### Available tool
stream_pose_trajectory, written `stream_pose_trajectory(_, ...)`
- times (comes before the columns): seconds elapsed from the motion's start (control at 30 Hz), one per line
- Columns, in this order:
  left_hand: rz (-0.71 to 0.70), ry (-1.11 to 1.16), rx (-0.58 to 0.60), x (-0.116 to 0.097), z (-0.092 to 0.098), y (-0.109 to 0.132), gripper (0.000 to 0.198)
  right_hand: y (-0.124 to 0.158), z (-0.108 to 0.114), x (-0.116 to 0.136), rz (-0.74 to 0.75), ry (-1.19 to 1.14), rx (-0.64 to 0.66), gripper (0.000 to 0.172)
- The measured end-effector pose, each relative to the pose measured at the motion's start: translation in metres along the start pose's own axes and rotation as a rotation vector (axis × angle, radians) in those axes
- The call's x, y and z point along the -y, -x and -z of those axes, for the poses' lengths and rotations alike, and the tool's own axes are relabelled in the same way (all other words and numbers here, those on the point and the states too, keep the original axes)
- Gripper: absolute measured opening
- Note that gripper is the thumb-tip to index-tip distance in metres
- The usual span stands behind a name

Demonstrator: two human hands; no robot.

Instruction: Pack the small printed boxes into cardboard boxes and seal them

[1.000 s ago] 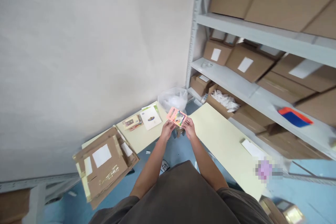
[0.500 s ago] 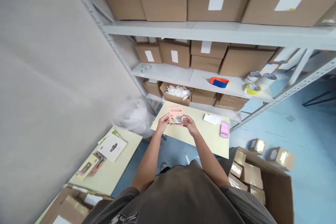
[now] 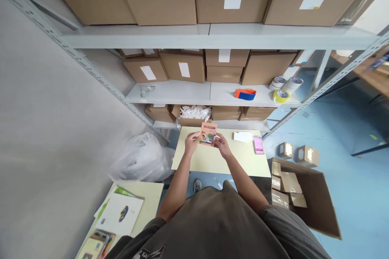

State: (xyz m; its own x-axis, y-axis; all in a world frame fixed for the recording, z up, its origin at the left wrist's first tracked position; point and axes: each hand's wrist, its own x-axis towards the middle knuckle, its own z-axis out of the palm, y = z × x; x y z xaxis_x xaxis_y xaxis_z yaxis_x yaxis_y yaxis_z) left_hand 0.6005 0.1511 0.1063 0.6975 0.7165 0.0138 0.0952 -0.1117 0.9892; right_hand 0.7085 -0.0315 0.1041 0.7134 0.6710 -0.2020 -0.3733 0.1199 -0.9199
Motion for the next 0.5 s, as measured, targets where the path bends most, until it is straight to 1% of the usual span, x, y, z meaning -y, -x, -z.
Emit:
stream_pose_trajectory(0.03, -0.033, -0.056, 0.032, -0.003, -0.002, -0.006, 0.034, -0.003, -0.005, -0.002, 0.045, 0.037, -0.035, 0.054)
stream_pose_trajectory(0.07, -0.064, -0.079, 0.098, -0.007, -0.005, -0.011, 0.035, -0.006, -0.010, -0.003, 0.098, 0.079, -0.066, 0.053)
stream_pose_trajectory(0.1, -0.095, -0.067, 0.191, -0.010, -0.010, -0.014, 0.039, -0.009, -0.016, -0.005, 0.159, 0.126, -0.091, 0.053)
stream_pose_trajectory(0.17, -0.139, 0.023, 0.369, -0.016, -0.019, -0.018, 0.052, -0.012, -0.025, -0.007, 0.279, 0.226, -0.118, 0.051)
stream_pose_trajectory(0.23, -0.130, 0.129, 0.464, -0.019, -0.026, -0.022, 0.060, -0.013, -0.032, -0.008, 0.354, 0.329, -0.126, 0.050)
stream_pose_trajectory(0.3, -0.070, 0.213, 0.499, -0.020, -0.026, -0.029, 0.059, -0.013, -0.034, -0.005, 0.372, 0.414, -0.152, 0.048)
stream_pose_trajectory(0.37, 0.014, 0.289, 0.520, -0.020, -0.020, -0.038, 0.057, -0.013, -0.031, 0.002, 0.364, 0.452, -0.254, 0.047)
stream_pose_trajectory(0.43, 0.101, 0.371, 0.531, -0.020, -0.012, -0.047, 0.058, -0.013, -0.024, 0.012, 0.339, 0.416, -0.393, 0.051)
stream_pose_trajectory(0.47, 0.140, 0.410, 0.533, -0.020, -0.009, -0.051, 0.061, -0.013, -0.021, 0.018, 0.312, 0.367, -0.430, 0.055)
stream_pose_trajectory(0.5, 0.172, 0.443, 0.533, -0.021, -0.007, -0.054, 0.063, -0.012, -0.018, 0.024, 0.274, 0.306, -0.430, 0.059)
